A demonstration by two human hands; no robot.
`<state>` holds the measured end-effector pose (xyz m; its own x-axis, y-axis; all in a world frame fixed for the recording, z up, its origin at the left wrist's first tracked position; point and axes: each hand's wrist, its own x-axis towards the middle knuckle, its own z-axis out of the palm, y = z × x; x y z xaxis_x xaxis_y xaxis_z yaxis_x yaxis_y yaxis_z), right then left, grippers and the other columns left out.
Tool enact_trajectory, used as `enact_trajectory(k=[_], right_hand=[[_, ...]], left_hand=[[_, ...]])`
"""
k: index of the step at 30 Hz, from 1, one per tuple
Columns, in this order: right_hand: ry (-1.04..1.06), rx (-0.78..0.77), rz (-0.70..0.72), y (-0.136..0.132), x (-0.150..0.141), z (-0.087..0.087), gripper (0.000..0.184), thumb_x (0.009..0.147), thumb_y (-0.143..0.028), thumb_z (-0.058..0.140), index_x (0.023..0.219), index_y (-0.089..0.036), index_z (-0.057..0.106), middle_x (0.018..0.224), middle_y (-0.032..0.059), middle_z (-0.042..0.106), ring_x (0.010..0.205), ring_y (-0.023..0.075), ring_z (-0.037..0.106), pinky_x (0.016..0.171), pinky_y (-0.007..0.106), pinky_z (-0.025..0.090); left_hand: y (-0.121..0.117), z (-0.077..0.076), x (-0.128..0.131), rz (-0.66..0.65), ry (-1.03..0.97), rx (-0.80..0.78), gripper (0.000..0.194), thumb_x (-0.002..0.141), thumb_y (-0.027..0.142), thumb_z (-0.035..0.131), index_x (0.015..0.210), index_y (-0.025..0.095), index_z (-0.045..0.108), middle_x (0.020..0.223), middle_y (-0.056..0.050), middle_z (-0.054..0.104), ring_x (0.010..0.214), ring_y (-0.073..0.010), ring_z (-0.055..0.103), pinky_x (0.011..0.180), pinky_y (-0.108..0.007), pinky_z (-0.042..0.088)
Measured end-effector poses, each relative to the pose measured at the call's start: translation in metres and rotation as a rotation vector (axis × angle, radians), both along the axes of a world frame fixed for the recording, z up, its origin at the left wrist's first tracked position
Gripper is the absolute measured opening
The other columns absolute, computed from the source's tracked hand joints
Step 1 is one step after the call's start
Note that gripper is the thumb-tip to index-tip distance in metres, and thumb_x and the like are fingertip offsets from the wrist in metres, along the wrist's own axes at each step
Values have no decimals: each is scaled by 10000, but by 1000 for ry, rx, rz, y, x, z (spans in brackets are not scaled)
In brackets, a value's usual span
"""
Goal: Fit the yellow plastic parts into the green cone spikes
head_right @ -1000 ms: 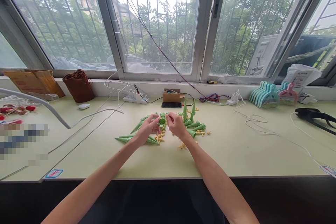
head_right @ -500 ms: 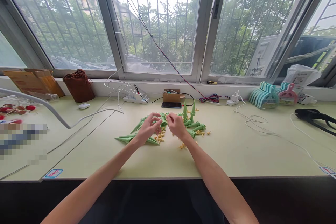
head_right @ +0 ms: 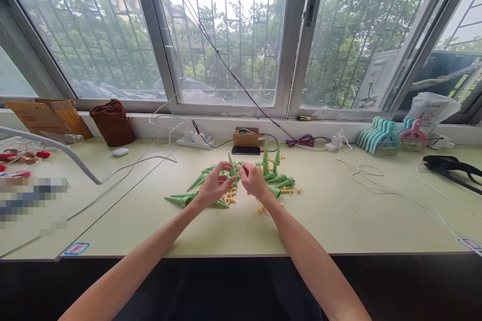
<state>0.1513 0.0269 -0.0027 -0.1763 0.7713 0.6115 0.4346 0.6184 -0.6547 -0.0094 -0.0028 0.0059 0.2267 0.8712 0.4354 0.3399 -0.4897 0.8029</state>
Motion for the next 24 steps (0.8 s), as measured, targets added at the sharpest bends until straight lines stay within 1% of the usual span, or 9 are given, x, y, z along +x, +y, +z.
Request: enact_trajectory(k=[3,7,12,16,20,22,24], right_hand=[[3,2,-1,1,0,-1,339,911,-348,424,608,-200,383,473,-43,395,478,110,343,520,252,283],[4,-3,-1,1,0,-1,344,911,-344,424,602,-199,387,473,-42,386,478,109,335,515,253,276],[11,16,-16,1,-1,-1,338,907,-345,427,606,-196,394,500,-38,391,493,109,336,517,249,281],[15,18,-26,0,-2,0,331,910,-342,424,614,-196,407,495,-37,406,493,110,346,522,249,288],[19,24,-30,-1,-2,0,320,909,-335,430,621,-197,409,492,-34,423,490,112,359,526,250,292],[24,28,-28,-2,-3,0,312,911,-333,428,630,-197,414,492,-34,426,491,114,367,529,250,297],[27,30,-26,-1,-3,-1,309,916,-337,424,641,-197,421,489,-34,424,488,115,367,527,250,298]], left_hand=[[0,-1,0,18,48,54,290,833,317,559,1095,229,471,1027,-31,520,515,-26,488,502,-186,465],[0,-1,0,32,76,92,287,830,287,558,1096,232,467,1025,-33,523,532,-36,504,515,-190,466],[-2,1,1,40,38,99,352,816,320,588,1117,243,423,1014,-27,535,529,-40,514,487,-177,445],[-3,3,3,63,-26,46,424,806,403,604,1146,249,402,992,-21,550,522,-48,536,462,-174,440],[1,2,4,81,-137,-71,400,833,500,534,1113,235,427,930,-20,572,538,-89,591,432,-191,454],[4,1,3,107,-178,-114,382,845,533,499,1061,222,450,841,-8,584,513,-102,589,402,-193,437],[6,0,1,137,-191,-139,364,857,547,469,981,205,478,673,22,565,437,-96,537,374,-186,400]])
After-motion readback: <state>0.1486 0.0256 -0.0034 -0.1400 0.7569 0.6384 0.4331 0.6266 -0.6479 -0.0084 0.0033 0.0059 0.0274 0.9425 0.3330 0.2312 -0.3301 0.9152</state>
